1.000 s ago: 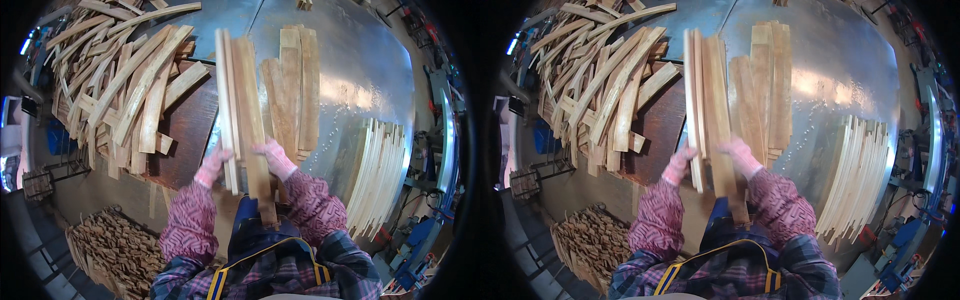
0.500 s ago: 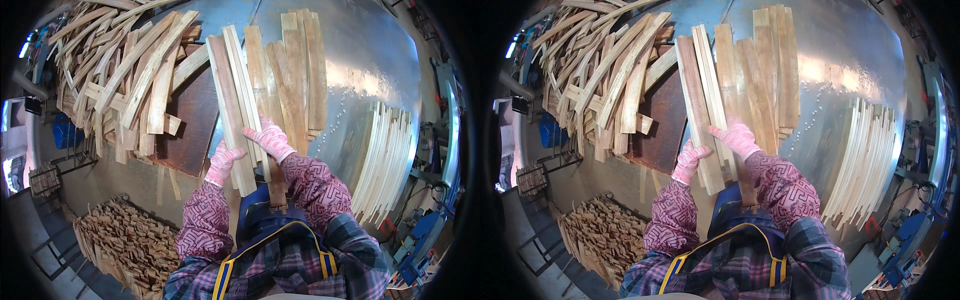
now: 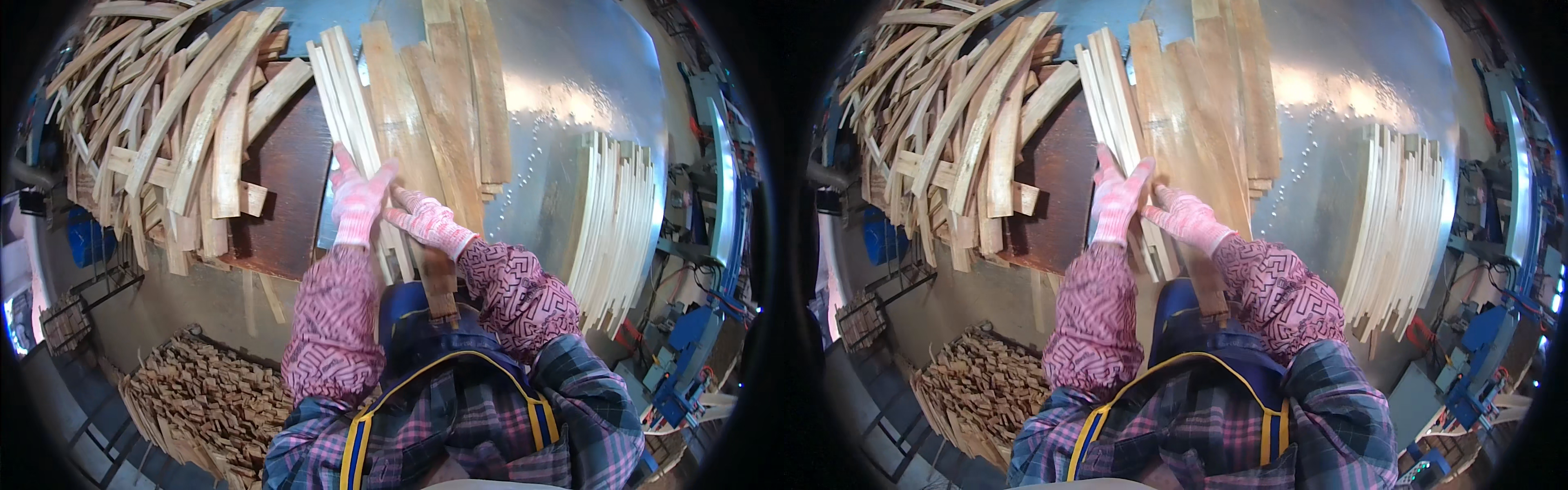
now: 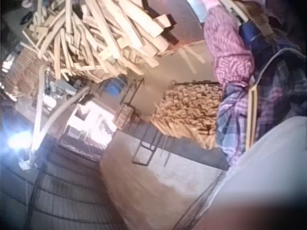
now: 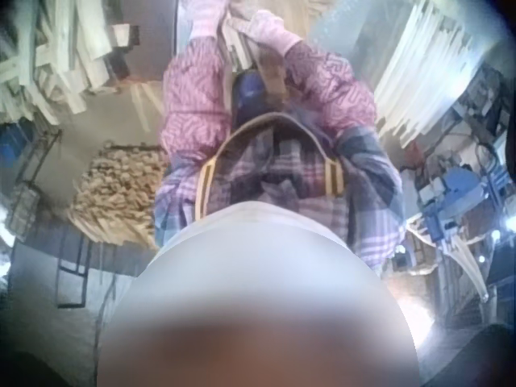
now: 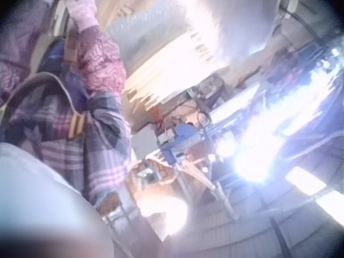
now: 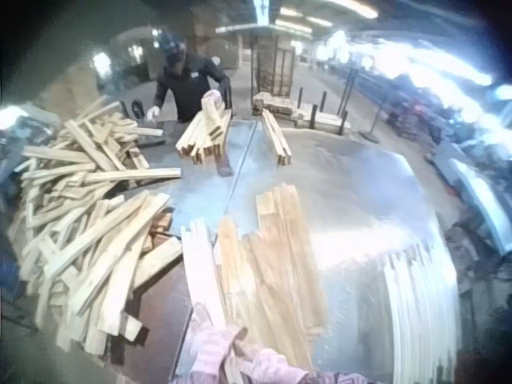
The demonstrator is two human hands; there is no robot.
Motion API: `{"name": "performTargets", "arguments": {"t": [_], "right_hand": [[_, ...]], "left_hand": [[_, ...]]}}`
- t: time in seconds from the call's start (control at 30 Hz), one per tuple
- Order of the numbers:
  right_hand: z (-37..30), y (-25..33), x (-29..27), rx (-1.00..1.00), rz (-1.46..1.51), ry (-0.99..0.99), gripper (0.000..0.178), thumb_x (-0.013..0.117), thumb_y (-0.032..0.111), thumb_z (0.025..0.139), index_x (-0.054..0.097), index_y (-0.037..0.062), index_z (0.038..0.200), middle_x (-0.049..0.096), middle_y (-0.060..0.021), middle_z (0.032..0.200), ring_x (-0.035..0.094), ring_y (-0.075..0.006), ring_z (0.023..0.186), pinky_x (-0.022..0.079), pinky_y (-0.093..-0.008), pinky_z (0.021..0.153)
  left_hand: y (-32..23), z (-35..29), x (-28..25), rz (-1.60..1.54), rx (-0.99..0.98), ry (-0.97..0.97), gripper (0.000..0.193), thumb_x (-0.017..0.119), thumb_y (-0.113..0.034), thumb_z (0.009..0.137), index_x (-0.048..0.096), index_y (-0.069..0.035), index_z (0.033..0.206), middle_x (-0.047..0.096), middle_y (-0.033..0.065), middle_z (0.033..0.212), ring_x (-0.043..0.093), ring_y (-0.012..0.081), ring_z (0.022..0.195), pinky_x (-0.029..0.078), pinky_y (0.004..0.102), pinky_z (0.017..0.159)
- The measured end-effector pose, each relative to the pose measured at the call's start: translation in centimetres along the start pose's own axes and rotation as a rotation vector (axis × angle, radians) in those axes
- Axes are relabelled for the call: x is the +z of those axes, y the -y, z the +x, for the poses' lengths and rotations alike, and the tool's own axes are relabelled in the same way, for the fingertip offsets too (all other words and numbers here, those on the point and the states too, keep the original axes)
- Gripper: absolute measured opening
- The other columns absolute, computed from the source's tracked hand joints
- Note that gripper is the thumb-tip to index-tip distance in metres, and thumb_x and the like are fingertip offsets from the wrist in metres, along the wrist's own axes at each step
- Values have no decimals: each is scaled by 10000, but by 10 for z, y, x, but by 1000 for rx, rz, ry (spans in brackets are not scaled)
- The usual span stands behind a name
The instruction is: The person repeatedly picks up stacks of light-colored wooden planks from a metal table and places them onto a conveyor belt. The person also gathers scattered planks from the floor and table, aligns them into neat stacks, and continues loading them onto the conveyor.
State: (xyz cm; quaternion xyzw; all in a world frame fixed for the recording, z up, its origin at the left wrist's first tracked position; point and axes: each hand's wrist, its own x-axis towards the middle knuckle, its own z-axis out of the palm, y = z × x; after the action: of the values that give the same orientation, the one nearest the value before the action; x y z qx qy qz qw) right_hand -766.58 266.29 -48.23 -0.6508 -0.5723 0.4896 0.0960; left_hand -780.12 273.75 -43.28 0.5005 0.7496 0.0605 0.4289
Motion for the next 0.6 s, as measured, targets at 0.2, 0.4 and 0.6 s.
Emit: {"name": "performTargets", "arguments": {"t": [0.2,0.4,0.6], "right_hand": [[-43,-55,-41,-29,89,-810,630,744,335,869,546,34,1386,584,-207,1349,537,-344,1286,417,-404,1101],[-3,-171,-153,429,476,-544,856,609,642,883,432,66,1491,578,-215,1360,518,-311,1308,384,-403,1111],[21,-128,-126,448,427,-484,1017,679,666,792,399,-30,1480,573,-254,1366,554,-360,1275,432,-429,1058]], "left_hand": [[-12,19,21,186,-71,-17,1140,727,-293,783,-60,-194,1602,202,340,1564,292,456,1452,375,475,1137],[-12,22,19,296,-34,37,1147,735,-336,796,-68,-205,1604,186,330,1573,299,432,1459,377,472,1139],[-11,14,18,366,-83,-21,1156,748,-358,790,-59,-207,1605,208,324,1565,369,421,1419,411,474,1108]]}}
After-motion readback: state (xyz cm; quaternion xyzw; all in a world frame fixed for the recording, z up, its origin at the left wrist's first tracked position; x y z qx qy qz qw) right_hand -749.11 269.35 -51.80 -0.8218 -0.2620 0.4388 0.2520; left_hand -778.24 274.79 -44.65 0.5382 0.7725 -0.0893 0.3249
